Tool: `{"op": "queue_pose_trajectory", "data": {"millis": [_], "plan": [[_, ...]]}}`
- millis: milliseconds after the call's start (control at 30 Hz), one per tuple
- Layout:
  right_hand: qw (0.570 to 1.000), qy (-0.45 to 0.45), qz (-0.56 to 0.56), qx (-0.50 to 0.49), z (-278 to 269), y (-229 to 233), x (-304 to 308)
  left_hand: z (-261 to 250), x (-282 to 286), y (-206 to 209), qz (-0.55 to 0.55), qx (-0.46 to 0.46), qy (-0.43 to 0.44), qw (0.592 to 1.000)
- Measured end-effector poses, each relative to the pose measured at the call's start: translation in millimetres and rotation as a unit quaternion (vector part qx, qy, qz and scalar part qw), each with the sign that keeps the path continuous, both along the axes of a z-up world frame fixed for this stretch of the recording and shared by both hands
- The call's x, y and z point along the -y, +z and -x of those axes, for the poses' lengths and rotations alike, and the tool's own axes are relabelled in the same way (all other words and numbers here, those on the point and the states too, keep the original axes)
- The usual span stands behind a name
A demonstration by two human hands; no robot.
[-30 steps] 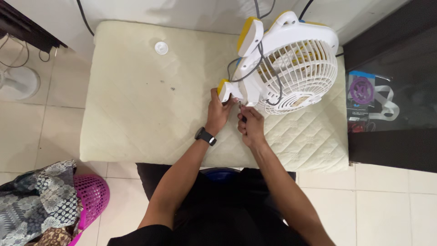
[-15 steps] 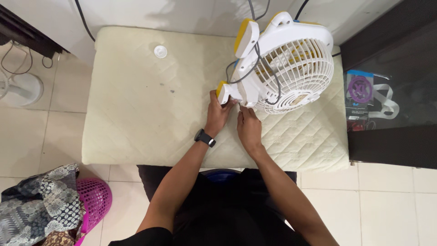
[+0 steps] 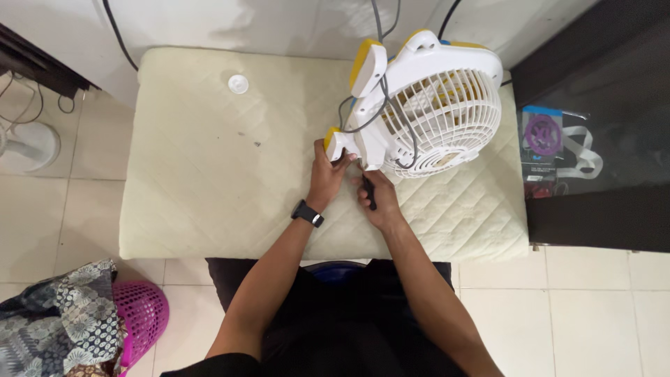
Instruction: The person uses a screwdriver to remove screws from the base of a white electric fan placed on a mattress. The person loosens and removes several screws from different positions on the fan's base while holding the fan steady.
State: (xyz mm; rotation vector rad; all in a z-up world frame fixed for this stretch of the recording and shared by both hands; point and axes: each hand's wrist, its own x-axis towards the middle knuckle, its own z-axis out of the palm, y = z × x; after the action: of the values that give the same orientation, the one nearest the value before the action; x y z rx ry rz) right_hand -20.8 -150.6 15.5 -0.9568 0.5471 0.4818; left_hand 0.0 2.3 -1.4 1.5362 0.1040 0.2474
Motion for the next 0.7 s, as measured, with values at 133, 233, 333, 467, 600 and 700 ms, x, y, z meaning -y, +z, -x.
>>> {"op": "queue_pose_trajectory", "data": {"millis": [133,233,333,467,600,700], "plan": [[0.983,0.074,0.165,0.039,4,22,-9,3,-1,2,-0.016,0.005,0.001,1.0],[0.984,0.113,0.118,0.075,14,30,-2,1,-1,4,0.007,0.011,-0.002,1.0],[0.986,0.145,0.003,0.087,42,35,15,1,-2,3,0.056,0.004,-0.017,0.998],[0.96,0.146,0.204,0.128,68,38,29,1,-3,4,0.063,0.02,-0.03,0.997],[0.831,0.118,0.43,0.332,75,36,28,3,-4,8,0.083,0.019,-0.038,0.996],[0.745,0.057,0.501,0.437,65,32,12,3,-3,11,0.047,0.015,-0.023,0.999]]}}
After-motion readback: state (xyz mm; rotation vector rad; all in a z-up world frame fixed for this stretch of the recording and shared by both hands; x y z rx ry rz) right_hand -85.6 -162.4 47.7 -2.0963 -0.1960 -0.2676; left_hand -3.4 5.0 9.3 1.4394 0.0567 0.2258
